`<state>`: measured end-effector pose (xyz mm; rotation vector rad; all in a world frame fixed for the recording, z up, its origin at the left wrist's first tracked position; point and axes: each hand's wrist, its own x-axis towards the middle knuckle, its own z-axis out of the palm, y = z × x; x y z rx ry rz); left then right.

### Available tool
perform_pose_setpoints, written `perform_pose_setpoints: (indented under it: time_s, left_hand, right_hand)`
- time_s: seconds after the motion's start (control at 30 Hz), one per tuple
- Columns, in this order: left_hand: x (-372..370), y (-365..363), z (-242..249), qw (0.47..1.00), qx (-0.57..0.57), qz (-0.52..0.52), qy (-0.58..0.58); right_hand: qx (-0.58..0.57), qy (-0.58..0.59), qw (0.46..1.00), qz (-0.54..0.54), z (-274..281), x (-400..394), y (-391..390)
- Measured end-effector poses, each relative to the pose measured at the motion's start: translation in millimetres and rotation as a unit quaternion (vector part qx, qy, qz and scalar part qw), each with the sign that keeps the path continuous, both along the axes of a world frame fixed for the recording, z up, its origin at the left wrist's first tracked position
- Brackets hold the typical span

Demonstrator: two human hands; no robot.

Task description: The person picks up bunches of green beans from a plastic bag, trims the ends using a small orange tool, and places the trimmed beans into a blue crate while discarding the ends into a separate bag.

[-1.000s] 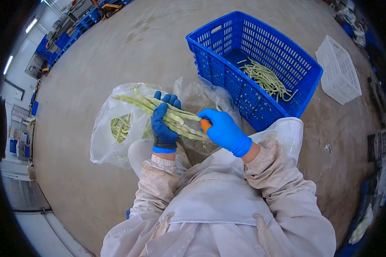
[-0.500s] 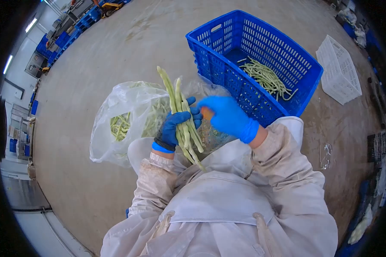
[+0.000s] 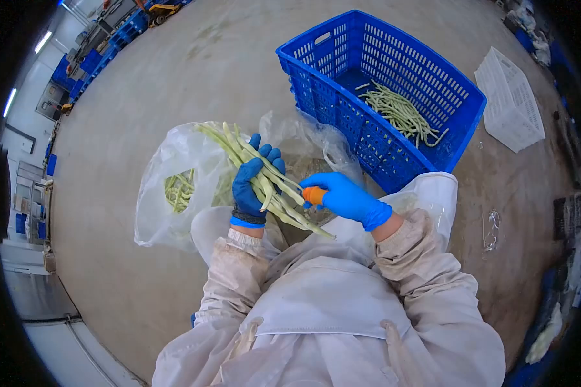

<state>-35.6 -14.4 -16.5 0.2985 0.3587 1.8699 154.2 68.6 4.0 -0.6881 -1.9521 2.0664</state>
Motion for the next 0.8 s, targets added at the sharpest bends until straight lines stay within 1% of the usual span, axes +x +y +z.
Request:
perform_pose_setpoints:
  time_s: [0.03,0.1,0.17,0.2,0.27,0.3,0.33,0.37,0.4,0.47,0.5,0.53,0.57,0.6,0.63,0.67,0.7,0.77,0.8]
  left_hand:
    - [1.1,0.1,0.3,1.000,-0.001,0.010,-0.006]
    - [1.4,0.1,1.0,1.000,-0.006,0.010,-0.007]
    - [1.9,-0.3,1.7,1.000,-0.011,0.010,-0.008]
    - [2.8,-0.3,1.6,1.000,-0.017,0.016,-0.002]
    - [2.3,0.2,0.0,0.999,-0.022,0.023,0.005]
    - [2.5,1.1,0.8,1.000,0.005,0.013,-0.010]
    - [3.3,2.1,1.3,0.999,0.033,0.002,-0.025]
    - [5.1,1.0,1.6,0.999,0.033,0.003,-0.025]
    - [9.9,-2.0,11.4,1.000,0.014,0.004,-0.027]
    - [15.2,-6.1,15.4,1.000,-0.004,0.004,-0.029]
    - [17.4,-7.7,13.2,0.999,0.007,-0.032,-0.019]
    - [19.2,-8.9,11.5,0.998,0.019,-0.067,-0.008]
    - [21.0,-10.0,10.5,0.998,0.021,-0.066,-0.006]
    - [23.3,-12.5,10.1,0.994,0.017,-0.109,-0.002]
    - [26.0,-15.5,10.2,0.988,0.011,-0.152,0.001]
    - [27.8,-18.9,11.8,0.986,-0.005,-0.166,0.001]
    - [33.2,-20.8,17.7,0.986,-0.005,-0.169,0.002]
    - [41.0,-18.7,29.5,0.992,-0.021,-0.104,0.067]
    - [39.6,-18.4,30.1,0.991,-0.040,-0.100,0.075]
  right_hand:
    - [-0.010,-0.021,1.000,0.014,0.0,-1.1,-1.9]
    - [0.006,0.000,1.000,0.005,-6.7,-3.5,-4.1]
    - [0.095,-0.019,0.995,-0.018,-9.7,-4.9,-5.6]
    - [0.095,-0.018,0.995,-0.018,-9.8,-4.4,-7.6]
    - [0.136,0.000,0.986,-0.093,-8.5,-4.6,-11.7]
    - [0.136,0.000,0.986,-0.092,-7.4,-4.7,-12.1]
    - [0.020,0.047,0.992,-0.119,-6.7,-4.0,-12.0]
    - [-0.097,0.093,0.980,-0.145,-6.4,-3.7,-11.9]
    - [-0.097,0.093,0.980,-0.145,-10.0,-4.4,-10.4]
    - [-0.017,0.105,0.984,-0.143,-20.2,-5.5,-4.6]
    - [-0.016,0.105,0.984,-0.144,-17.9,-4.1,-3.8]
    - [0.057,0.083,0.986,-0.132,-15.4,-3.1,-2.1]
    - [0.130,0.061,0.983,-0.118,-11.7,-3.6,0.7]
    - [0.131,0.062,0.983,-0.117,-7.1,-4.3,2.5]
    - [0.189,0.080,0.969,-0.137,-1.6,-3.8,3.5]
    - [0.246,0.098,0.951,-0.158,3.0,-2.9,5.0]
    - [0.245,0.097,0.951,-0.161,5.0,-0.4,7.7]
    - [0.261,0.156,0.918,-0.255,9.8,4.5,20.4]
    - [0.271,0.154,0.908,-0.279,15.6,7.5,24.8]
